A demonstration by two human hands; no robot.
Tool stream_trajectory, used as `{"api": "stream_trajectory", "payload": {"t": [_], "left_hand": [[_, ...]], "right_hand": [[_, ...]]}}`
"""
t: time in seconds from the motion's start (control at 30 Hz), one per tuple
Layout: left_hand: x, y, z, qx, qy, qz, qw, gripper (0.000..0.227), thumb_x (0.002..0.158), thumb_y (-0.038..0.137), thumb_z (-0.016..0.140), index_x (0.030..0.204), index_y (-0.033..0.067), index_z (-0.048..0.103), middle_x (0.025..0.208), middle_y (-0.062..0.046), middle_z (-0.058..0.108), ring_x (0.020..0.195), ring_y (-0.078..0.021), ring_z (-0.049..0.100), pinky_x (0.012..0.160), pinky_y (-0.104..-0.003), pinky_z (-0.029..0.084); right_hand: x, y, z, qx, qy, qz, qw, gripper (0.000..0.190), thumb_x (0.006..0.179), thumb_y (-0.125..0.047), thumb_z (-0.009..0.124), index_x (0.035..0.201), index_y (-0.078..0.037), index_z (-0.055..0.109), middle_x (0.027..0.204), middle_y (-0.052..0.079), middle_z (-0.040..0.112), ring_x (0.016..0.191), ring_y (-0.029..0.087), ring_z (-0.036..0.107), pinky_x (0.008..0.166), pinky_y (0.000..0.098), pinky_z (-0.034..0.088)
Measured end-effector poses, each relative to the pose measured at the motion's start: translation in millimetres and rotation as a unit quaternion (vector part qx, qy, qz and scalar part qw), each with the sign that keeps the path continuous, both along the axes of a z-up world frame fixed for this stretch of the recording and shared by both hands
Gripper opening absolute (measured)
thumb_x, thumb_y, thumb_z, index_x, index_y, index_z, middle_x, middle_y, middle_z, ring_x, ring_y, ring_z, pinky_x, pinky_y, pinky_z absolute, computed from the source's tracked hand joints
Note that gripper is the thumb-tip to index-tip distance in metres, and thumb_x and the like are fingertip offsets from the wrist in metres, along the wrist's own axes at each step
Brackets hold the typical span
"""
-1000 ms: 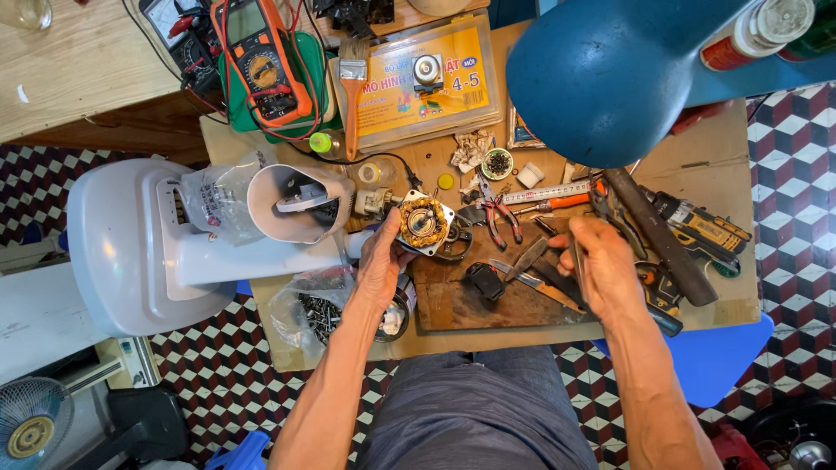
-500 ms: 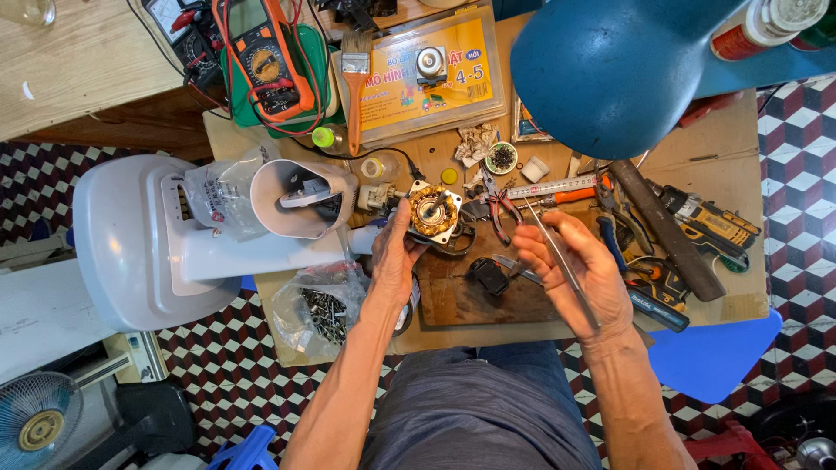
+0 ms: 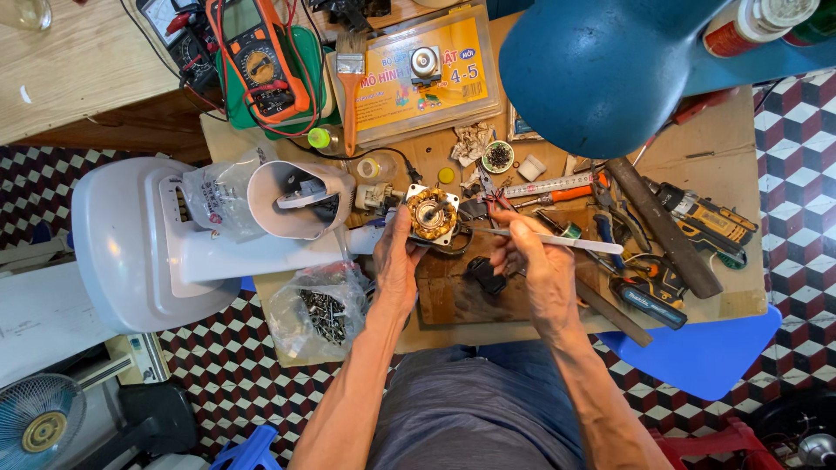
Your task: The person disassembles a small electrical motor or switch component on a cluttered workbench, removes internal parts, applies lubricant, and reassembles the unit using a screwdriver and pliers. The person handles screws, a rotor, and a housing, then places the reassembled component back on the bench.
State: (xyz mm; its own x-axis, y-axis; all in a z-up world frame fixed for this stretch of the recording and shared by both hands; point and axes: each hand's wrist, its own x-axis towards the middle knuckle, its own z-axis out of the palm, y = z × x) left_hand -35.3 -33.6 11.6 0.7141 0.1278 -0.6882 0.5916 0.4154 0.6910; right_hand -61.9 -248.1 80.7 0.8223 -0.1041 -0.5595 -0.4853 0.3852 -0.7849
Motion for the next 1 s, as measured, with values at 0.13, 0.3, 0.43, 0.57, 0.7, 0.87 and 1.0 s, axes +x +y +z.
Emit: {"api": "stream_trajectory", "payload": {"t": [0.13, 0.3, 0.43, 0.57, 0.7, 0.87, 1.0], "left_hand": [[-4.7, -1.7, 2.4, -0.002, -0.018, -0.013, 1.0, 0.046, 0.094, 0.045, 0.07, 0.123, 0.0103, 0.066, 0.114, -0.001, 0.071, 0.103, -0.0128, 0.067, 0.093, -0.033, 0.055], [-3.0, -4.4, -1.2, -0.011, -0.005, -0.013, 1.0, 0.041, 0.094, 0.041, 0.069, 0.123, 0.0127, 0.067, 0.115, 0.001, 0.071, 0.103, -0.0122, 0.066, 0.089, -0.034, 0.054], [-4.7, 0.0, -1.2, -0.011, 0.012, -0.028, 0.999, 0.039, 0.099, 0.041, 0.067, 0.124, 0.0119, 0.065, 0.116, 0.0, 0.07, 0.103, -0.0137, 0.066, 0.088, -0.034, 0.053], [-1.2, -6.4, -2.7, -0.019, 0.007, -0.068, 0.997, 0.043, 0.098, 0.043, 0.064, 0.13, 0.0137, 0.062, 0.12, 0.0, 0.069, 0.105, -0.0147, 0.066, 0.088, -0.035, 0.054], [-2.6, -2.5, -12.1, -0.015, 0.002, -0.103, 0.995, 0.047, 0.102, 0.045, 0.06, 0.133, 0.009, 0.061, 0.122, -0.002, 0.068, 0.105, -0.0156, 0.065, 0.088, -0.034, 0.054], [5.3, -10.1, -13.2, -0.016, 0.003, -0.145, 0.989, 0.05, 0.103, 0.046, 0.059, 0.133, 0.0058, 0.06, 0.122, -0.005, 0.068, 0.106, -0.0177, 0.067, 0.088, -0.034, 0.056], [9.4, -15.2, -14.7, -0.025, 0.0, -0.17, 0.985, 0.052, 0.103, 0.046, 0.058, 0.132, 0.0028, 0.06, 0.122, -0.008, 0.069, 0.106, -0.0196, 0.068, 0.09, -0.038, 0.058]], "right_hand": [[13.0, 12.9, 2.9, -0.114, -0.038, 0.014, 0.993, 0.033, 0.105, -0.025, 0.052, 0.12, 0.001, 0.066, 0.109, 0.012, 0.066, 0.092, 0.018, 0.072, 0.081, 0.0308, 0.06], [16.0, 13.4, 14.6, -0.195, -0.062, 0.017, 0.979, 0.03, 0.101, -0.022, 0.058, 0.122, -0.002, 0.068, 0.111, 0.01, 0.062, 0.096, 0.018, 0.069, 0.083, 0.0299, 0.056], [14.8, 10.1, 19.7, -0.292, -0.11, 0.007, 0.95, 0.028, 0.099, -0.021, 0.062, 0.12, -0.003, 0.07, 0.112, 0.011, 0.064, 0.1, 0.019, 0.065, 0.088, 0.0312, 0.052], [6.8, 6.6, 27.0, -0.265, -0.095, -0.049, 0.958, 0.024, 0.099, -0.019, 0.065, 0.116, -0.003, 0.068, 0.108, 0.009, 0.067, 0.097, 0.016, 0.066, 0.085, 0.0315, 0.054], [-8.1, 5.8, 25.5, -0.191, -0.092, -0.097, 0.972, 0.021, 0.101, -0.016, 0.065, 0.115, -0.002, 0.065, 0.104, 0.007, 0.074, 0.098, 0.013, 0.072, 0.084, 0.0275, 0.058], [-24.9, -1.7, 20.4, -0.118, -0.079, -0.147, 0.979, 0.022, 0.102, -0.015, 0.063, 0.117, 0.001, 0.062, 0.103, 0.009, 0.077, 0.097, 0.013, 0.073, 0.086, 0.0258, 0.059], [-28.6, -7.7, 14.7, -0.079, -0.081, -0.178, 0.978, 0.023, 0.103, -0.016, 0.061, 0.117, 0.002, 0.059, 0.104, 0.007, 0.075, 0.1, 0.012, 0.074, 0.087, 0.0266, 0.061]]}}
